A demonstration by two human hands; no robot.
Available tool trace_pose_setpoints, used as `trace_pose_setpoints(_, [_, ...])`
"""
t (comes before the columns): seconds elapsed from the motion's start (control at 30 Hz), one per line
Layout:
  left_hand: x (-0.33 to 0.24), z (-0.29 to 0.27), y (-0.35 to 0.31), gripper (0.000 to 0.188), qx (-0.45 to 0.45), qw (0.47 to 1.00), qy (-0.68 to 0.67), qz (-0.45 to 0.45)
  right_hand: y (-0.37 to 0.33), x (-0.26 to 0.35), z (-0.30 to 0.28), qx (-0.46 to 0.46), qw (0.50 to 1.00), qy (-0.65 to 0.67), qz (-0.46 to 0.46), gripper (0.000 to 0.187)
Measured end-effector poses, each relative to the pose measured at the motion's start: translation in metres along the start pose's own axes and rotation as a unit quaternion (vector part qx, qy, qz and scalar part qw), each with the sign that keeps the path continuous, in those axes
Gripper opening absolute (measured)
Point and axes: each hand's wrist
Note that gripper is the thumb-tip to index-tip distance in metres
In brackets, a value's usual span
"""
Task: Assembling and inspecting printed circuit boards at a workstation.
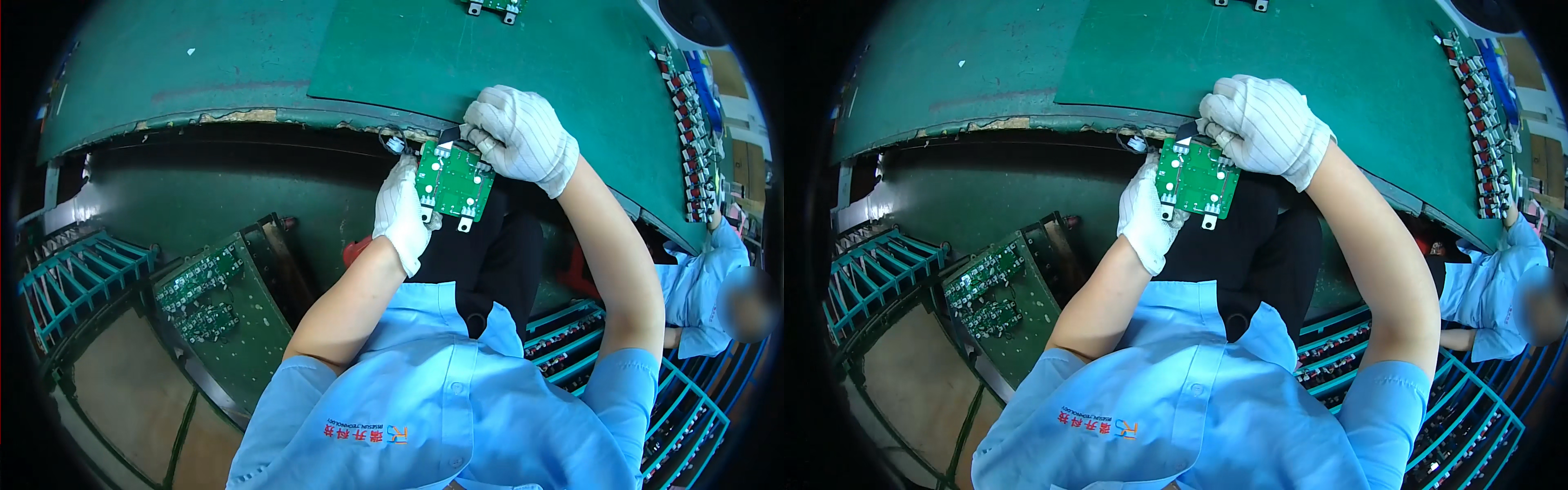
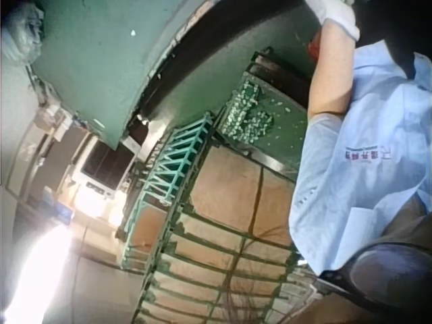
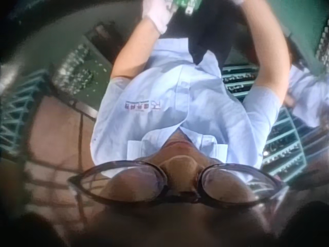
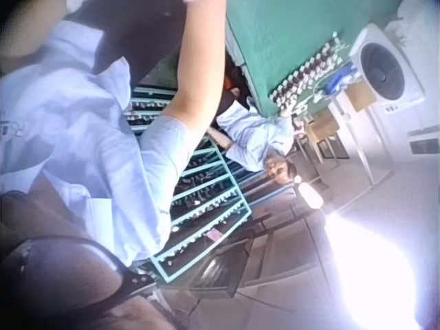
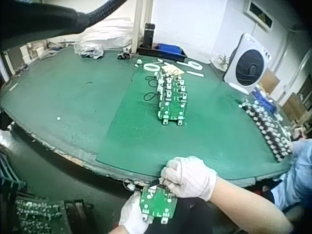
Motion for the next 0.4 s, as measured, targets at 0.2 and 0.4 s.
trace_pose_setpoints(0.2, [-0.009,0.012,-0.008,0.032,0.038,0.999,-0.008,-0.008,0.001,0.001,-0.001,-0.002,1.0,-0.007,-0.019,0.008])
trace_pose_setpoints(0.4, [-0.006,0.011,-0.008,0.034,0.071,0.997,-0.01,-0.004,0.006,-0.003,-0.002,0.002,0.999,-0.024,-0.023,0.009])
Point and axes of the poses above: each hand's wrist, its own y-axis towards the middle knuckle, its own z-axis out of the palm, x = y × z, and after that the axes turned 12 degrees about x, right-handed
